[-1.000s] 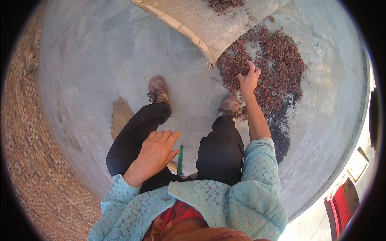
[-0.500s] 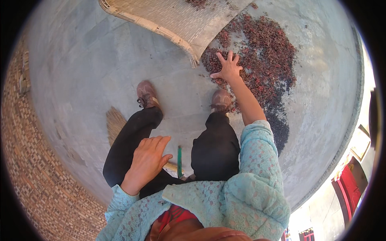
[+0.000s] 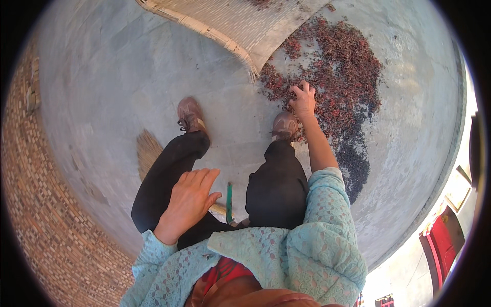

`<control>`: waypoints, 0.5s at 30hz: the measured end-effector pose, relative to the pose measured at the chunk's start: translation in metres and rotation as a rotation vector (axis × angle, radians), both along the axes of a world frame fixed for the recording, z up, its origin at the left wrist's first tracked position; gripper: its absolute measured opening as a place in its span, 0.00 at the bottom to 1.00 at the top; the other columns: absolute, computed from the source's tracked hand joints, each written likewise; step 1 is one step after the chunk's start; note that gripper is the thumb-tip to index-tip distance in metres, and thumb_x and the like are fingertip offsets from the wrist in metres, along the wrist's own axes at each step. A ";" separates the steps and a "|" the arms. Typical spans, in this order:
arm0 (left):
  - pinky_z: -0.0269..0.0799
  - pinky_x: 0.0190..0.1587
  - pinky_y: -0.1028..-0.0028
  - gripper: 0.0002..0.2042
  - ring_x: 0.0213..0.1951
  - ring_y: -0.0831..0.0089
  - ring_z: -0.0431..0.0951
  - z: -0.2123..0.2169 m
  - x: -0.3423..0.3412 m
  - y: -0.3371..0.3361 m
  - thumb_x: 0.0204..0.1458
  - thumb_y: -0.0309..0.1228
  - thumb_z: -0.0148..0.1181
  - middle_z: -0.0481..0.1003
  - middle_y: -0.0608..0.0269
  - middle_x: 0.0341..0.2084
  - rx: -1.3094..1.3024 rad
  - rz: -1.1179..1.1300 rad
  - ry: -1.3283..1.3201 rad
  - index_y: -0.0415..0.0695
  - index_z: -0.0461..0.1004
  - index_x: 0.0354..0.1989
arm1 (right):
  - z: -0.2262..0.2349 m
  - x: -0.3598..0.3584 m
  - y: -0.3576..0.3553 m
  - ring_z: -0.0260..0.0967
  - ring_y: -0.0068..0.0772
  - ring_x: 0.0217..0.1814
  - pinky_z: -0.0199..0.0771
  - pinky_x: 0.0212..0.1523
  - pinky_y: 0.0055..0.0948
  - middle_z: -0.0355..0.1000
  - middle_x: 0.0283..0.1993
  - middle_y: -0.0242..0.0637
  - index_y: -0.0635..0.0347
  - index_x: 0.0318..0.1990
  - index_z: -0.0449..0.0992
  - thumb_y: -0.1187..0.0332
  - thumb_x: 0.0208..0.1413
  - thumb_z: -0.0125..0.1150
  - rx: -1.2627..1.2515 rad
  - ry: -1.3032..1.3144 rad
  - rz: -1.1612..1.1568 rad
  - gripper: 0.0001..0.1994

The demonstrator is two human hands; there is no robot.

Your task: The person sits on a small stool and sweeps a pile of reddish-brown grains on a concrete floor using a traditional straw broom. They periodically pause to spread and inspect the grains with their hand, then resume sweeping to gather the material into a neat pile.

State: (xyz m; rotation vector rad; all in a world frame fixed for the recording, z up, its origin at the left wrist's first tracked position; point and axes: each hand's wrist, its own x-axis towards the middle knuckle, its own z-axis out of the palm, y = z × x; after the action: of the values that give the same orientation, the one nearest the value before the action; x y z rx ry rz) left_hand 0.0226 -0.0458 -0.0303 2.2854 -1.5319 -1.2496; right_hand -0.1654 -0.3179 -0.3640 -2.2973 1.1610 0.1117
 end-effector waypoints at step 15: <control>0.67 0.51 0.61 0.25 0.49 0.53 0.72 0.008 -0.008 -0.001 0.47 0.31 0.66 0.73 0.53 0.47 -0.039 -0.030 -0.051 0.41 0.68 0.54 | 0.032 -0.066 -0.043 0.73 0.39 0.44 0.80 0.39 0.46 0.73 0.43 0.34 0.51 0.51 0.68 0.79 0.48 0.59 1.139 -1.215 -1.051 0.21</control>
State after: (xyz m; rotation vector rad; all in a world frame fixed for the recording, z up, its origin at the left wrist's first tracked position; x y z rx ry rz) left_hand 0.0141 -0.0469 -0.0222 2.2954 -1.5980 -1.1661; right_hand -0.2312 -0.3609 -0.3320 -0.3600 0.9767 -0.7116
